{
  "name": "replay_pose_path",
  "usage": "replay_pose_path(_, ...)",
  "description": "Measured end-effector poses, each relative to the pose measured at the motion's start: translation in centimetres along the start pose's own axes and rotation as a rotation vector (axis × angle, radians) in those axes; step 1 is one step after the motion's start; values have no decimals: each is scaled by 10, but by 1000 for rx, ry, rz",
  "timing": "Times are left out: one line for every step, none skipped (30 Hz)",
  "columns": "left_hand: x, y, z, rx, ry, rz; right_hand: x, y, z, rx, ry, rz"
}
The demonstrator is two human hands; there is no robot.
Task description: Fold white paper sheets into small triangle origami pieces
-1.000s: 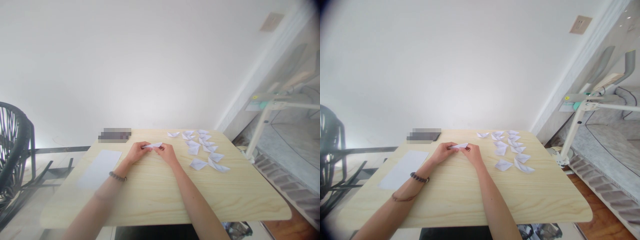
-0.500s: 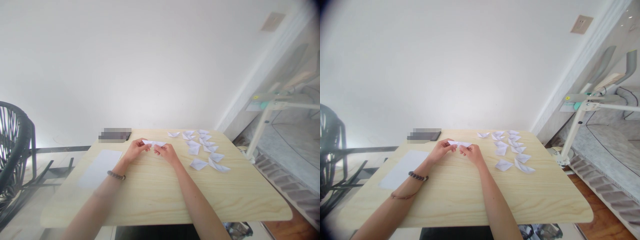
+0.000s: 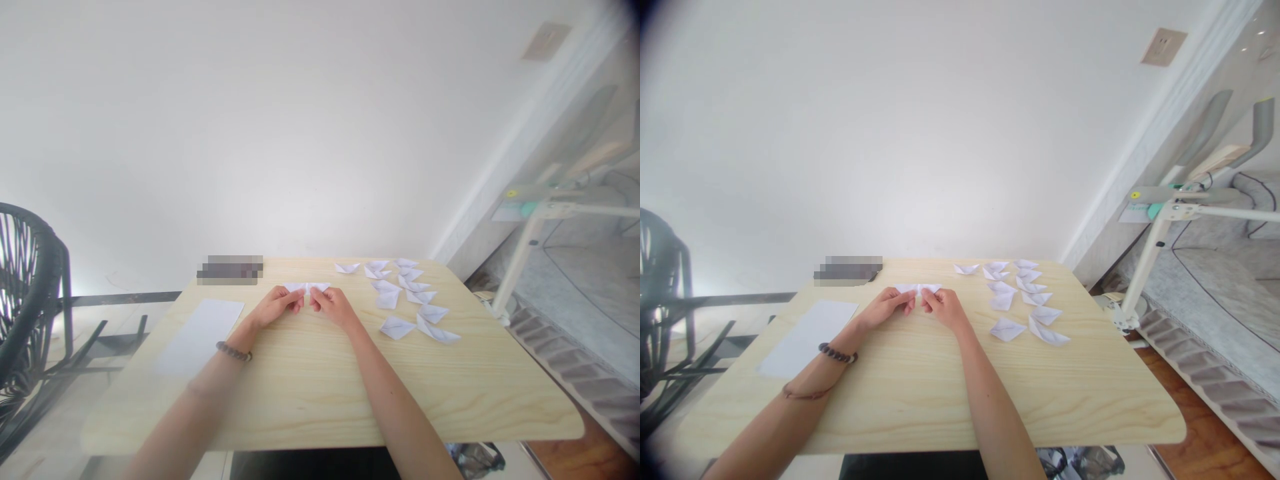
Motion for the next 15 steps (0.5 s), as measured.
replay_pose_path(0,0,0,7,6,5,0,0,0,-1,1,2)
replay_pose_path(0,0,0,11,12,9,0,0,0,3,5,0)
replay_pose_path(0,0,-1,12,17,12,0,0,-1,9,9,-6)
replay_pose_path(0,0,-1,10,19,14,0,0,-1,18,12,-12)
replay_pose_path(0,-1,-1,2,19,18,0,-1,-1,26,13,-19)
replay_pose_path(0,-1,-1,-8,17,22,0,-1,-1,33,12,-21)
replay_pose_path(0,-1,-1,-19,15,27,0,-1,-1,38,9,-19)
replay_pose_path(1,-1,-1,-27,14,34,0,0,0,39,5,-10)
replay_pose_path(1,0,-2,-31,15,43,0,1,0,35,1,3)
replay_pose_path(1,1,-2,-29,19,50,-1,2,1,28,-1,17)
replay_pose_path(1,1,-3,-22,24,53,-1,3,1,15,-2,32)
replay_pose_path(1,1,-4,-11,32,55,-1,3,0,-2,-2,42)
replay_pose_path(1,2,-5,4,39,57,-1,4,0,-19,-1,47)
replay_pose_path(1,2,-6,20,44,60,-1,4,0,-33,0,46)
replay_pose_path(2,3,-6,36,45,65,-1,3,0,-43,2,42)
Point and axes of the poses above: each hand's wrist, its own x-axis towards the middle knuckle, its own y-axis out of the back of the hand, z = x × y, the point moved 8 cm from there along x, towards the middle knuckle, and after that the axes turned 11 degrees about -z, right-handed, at the moved point
